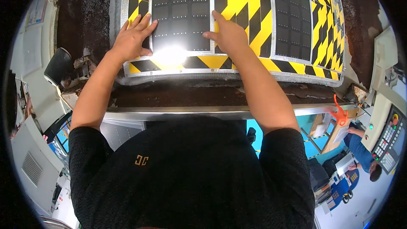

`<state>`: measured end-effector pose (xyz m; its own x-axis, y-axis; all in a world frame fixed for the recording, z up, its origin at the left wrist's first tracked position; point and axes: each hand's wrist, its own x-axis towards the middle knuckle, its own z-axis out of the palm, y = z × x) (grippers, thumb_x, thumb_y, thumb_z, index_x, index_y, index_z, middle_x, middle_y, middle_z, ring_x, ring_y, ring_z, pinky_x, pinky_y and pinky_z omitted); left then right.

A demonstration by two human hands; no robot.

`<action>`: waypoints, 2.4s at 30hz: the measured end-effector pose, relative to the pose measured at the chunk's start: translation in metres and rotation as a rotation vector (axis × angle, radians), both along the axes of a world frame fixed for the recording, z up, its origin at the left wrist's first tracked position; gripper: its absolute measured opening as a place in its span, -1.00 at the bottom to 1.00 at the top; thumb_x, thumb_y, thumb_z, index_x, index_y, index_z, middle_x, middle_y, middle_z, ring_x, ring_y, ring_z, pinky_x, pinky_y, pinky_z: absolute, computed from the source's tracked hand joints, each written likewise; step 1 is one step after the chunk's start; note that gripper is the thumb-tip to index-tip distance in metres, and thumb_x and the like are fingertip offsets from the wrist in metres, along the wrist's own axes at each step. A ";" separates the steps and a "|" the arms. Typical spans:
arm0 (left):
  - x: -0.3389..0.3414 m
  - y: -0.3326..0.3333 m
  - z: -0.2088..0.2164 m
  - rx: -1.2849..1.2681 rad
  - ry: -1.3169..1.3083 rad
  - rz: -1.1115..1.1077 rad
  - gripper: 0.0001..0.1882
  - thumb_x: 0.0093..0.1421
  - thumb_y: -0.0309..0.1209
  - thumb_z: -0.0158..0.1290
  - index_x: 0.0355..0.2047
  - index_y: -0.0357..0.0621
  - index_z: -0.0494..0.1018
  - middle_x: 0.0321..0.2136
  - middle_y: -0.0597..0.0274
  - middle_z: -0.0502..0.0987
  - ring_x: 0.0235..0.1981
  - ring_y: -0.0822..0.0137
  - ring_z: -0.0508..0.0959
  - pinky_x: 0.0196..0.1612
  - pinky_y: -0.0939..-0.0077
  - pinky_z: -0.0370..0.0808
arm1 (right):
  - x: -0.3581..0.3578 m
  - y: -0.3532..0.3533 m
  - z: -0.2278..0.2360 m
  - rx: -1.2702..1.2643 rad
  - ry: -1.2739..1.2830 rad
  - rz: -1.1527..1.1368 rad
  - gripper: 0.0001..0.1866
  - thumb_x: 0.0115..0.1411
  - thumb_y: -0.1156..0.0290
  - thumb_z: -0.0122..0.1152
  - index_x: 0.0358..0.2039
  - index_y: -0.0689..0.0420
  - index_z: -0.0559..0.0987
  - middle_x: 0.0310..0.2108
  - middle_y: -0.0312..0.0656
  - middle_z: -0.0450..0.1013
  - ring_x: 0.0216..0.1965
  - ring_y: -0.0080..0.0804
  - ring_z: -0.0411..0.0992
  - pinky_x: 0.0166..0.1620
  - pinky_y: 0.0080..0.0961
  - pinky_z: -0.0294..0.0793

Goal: The person cleans a machine bed with an air gun, removes finished sheets by hand, and places new sheets onto the bed. After pressing a button, they walk to another machine and repeat the process with different sheets.

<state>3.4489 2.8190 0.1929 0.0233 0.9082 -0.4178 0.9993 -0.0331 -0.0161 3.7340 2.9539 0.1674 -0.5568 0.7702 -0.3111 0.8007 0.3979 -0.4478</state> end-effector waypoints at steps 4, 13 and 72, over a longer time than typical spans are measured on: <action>0.013 0.023 0.015 -0.022 0.113 -0.064 -0.06 -0.08 0.00 0.33 0.33 0.23 0.21 0.36 0.24 0.15 0.40 0.09 0.09 0.36 0.06 0.12 | 0.013 0.014 0.014 -0.087 0.057 -0.024 -0.11 0.05 -0.10 0.36 0.33 -0.03 0.26 -0.17 0.06 0.56 -0.15 -0.03 0.54 -0.09 -0.24 0.49; 0.141 0.091 0.032 0.188 -0.272 -0.043 -0.68 0.10 -0.18 0.19 -0.21 -0.10 0.54 -0.16 0.10 0.60 -0.06 0.06 0.56 -0.04 0.17 0.51 | 0.211 0.131 0.038 0.012 0.114 -0.392 -0.16 0.15 -0.14 0.25 0.18 0.34 0.38 -0.11 0.08 0.51 -0.18 -0.32 0.49 -0.14 -0.40 0.49; 0.334 0.163 -0.038 0.172 -0.324 -0.055 -0.20 0.12 -0.18 0.23 0.35 0.15 0.17 0.41 0.18 0.03 0.43 -0.09 -0.07 0.40 -0.09 -0.03 | 0.347 0.196 -0.012 -0.393 0.292 -0.508 -0.73 0.08 0.42 0.41 -0.25 0.26 0.57 -0.42 -0.28 0.52 -0.44 -0.55 0.46 -0.36 -0.61 0.47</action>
<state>3.7831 2.9820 0.1552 0.1798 0.9583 -0.2220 0.9503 -0.1109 0.2910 4.0810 3.1501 0.1549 -0.2614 0.8180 -0.5124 0.6696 -0.2286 -0.7066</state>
